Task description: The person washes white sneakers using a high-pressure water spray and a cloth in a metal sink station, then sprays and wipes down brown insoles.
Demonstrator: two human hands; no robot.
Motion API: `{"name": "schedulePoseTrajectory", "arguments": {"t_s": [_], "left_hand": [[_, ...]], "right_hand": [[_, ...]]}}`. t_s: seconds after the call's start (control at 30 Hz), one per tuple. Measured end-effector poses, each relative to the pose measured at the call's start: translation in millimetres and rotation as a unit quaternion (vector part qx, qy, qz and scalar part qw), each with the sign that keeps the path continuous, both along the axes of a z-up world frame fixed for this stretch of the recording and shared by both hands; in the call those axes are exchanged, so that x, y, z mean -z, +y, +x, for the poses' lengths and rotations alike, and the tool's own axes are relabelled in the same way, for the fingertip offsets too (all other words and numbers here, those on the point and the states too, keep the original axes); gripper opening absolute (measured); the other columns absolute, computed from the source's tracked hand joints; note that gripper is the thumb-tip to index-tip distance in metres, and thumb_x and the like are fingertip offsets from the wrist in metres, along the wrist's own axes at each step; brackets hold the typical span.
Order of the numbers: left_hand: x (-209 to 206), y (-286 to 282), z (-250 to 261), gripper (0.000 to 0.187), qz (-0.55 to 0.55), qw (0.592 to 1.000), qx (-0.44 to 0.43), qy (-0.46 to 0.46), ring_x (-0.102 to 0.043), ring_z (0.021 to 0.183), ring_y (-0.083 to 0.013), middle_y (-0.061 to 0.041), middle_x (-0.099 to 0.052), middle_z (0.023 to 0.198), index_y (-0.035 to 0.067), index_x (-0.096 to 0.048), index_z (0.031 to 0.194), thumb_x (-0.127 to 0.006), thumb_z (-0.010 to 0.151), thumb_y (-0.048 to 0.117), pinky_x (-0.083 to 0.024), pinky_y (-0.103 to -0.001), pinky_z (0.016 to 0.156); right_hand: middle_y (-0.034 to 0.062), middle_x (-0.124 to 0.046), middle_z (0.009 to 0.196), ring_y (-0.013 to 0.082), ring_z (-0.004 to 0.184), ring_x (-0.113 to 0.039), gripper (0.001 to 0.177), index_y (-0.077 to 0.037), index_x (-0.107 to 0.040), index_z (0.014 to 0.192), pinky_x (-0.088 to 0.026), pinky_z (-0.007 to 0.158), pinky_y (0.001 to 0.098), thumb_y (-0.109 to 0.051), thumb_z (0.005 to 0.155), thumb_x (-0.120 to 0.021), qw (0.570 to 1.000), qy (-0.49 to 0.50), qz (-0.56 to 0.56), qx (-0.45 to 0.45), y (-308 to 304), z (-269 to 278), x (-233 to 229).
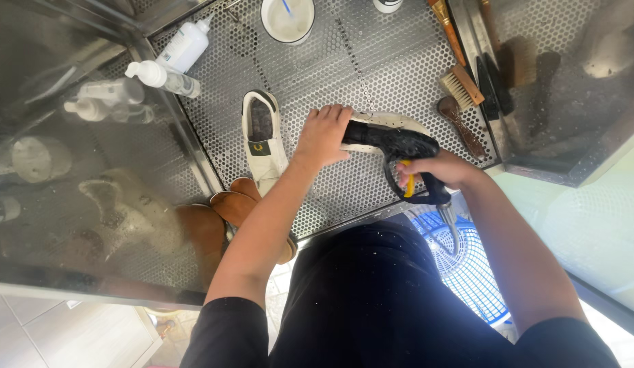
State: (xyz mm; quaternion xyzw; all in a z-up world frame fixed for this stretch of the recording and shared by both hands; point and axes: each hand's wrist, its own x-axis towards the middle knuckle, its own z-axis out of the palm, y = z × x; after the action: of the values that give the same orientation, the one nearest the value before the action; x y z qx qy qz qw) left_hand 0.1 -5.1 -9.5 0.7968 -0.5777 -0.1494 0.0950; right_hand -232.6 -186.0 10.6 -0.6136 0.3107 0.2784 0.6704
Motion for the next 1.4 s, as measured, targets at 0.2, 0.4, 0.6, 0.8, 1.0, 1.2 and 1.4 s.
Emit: {"name": "schedulePoseTrajectory", "arguments": {"t_s": [0.2,0.4,0.6,0.8,1.0,1.2,1.4], "left_hand": [[0.4,31.1,34.3,0.067,0.048,0.904,-0.264,0.334,-0.059,0.126,-0.0318,-0.018,-0.056,0.142,0.014,-0.051,0.147,-0.063,0.082,0.011,-0.049,-0.043,0.106],[32.8,30.1,13.2,0.045,-0.073,0.84,-0.402,0.357,-0.073,0.093,-0.0317,-0.021,-0.071,0.118,0.007,-0.067,0.133,-0.051,0.091,0.009,-0.061,-0.04,0.078],[41.5,36.1,15.6,0.049,-0.117,0.703,-0.469,0.522,-0.076,0.074,-0.0291,-0.023,-0.075,0.103,-0.004,-0.068,0.128,-0.043,0.087,0.004,-0.064,-0.037,0.058],[51.4,33.2,-6.3,0.05,-0.146,0.556,-0.423,0.701,-0.074,0.095,-0.0329,-0.026,-0.07,0.118,-0.008,-0.054,0.137,-0.039,0.093,0.01,-0.068,-0.042,0.067],[26.3,6.8,-44.6,0.048,-0.093,0.499,-0.348,0.788,-0.073,0.091,-0.0305,-0.021,-0.069,0.12,-0.001,-0.049,0.141,-0.042,0.104,0.03,-0.066,-0.038,0.061],[5.0,-10.4,-56.8,0.051,-0.057,0.408,-0.212,0.886,-0.078,0.087,-0.0342,-0.028,-0.072,0.117,-0.007,-0.052,0.141,-0.042,0.109,0.032,-0.057,-0.025,0.048],[18.5,-7.7,-47.5,0.051,-0.059,0.449,-0.257,0.854,-0.077,0.093,-0.034,-0.026,-0.072,0.12,-0.005,-0.053,0.141,-0.04,0.106,0.031,-0.06,-0.026,0.054]], "right_hand": [[0.0086,-0.08,0.089,0.02,0.091,-0.076,0.026,-0.005,-0.076,0.1,-0.058,0.092,0.0337,-0.017,0.077,-0.08,0.992,-0.089,-0.078,0.052,-6.7,-69.4,-34.8],[0.0132,-0.078,0.092,0.0244,0.092,-0.076,0.02,0.003,-0.072,0.097,-0.059,0.086,0.0368,-0.005,0.079,-0.077,0.975,-0.134,-0.089,0.151,-31.7,-121.3,-32.4],[0.0067,-0.071,0.101,0.024,0.098,-0.073,0.031,-0.001,-0.067,0.112,-0.058,0.093,0.0386,-0.001,0.082,-0.07,0.93,-0.172,-0.086,0.314,-43.5,-125.1,-11.4],[0.0071,-0.07,0.104,0.022,0.1,-0.071,0.03,0.0,-0.068,0.114,-0.058,0.094,0.0377,0.0,0.084,-0.073,0.915,-0.185,-0.127,0.337,-37.8,-110.1,4.6],[0.0057,-0.074,0.106,0.0176,0.098,-0.073,0.027,-0.003,-0.07,0.114,-0.057,0.09,0.0328,-0.009,0.088,-0.073,0.937,-0.131,-0.147,0.289,-28.4,-91.3,15.7],[0.0068,-0.076,0.098,0.016,0.094,-0.069,0.024,-0.005,-0.075,0.108,-0.052,0.086,0.0323,-0.018,0.088,-0.077,0.94,-0.092,-0.248,0.218,-18.0,-76.0,12.7],[0.0069,-0.075,0.098,0.0173,0.095,-0.071,0.039,-0.006,-0.073,0.111,-0.054,0.086,0.0324,-0.034,0.086,-0.082,0.922,-0.041,-0.324,0.206,-25.6,-60.7,11.1]]}}
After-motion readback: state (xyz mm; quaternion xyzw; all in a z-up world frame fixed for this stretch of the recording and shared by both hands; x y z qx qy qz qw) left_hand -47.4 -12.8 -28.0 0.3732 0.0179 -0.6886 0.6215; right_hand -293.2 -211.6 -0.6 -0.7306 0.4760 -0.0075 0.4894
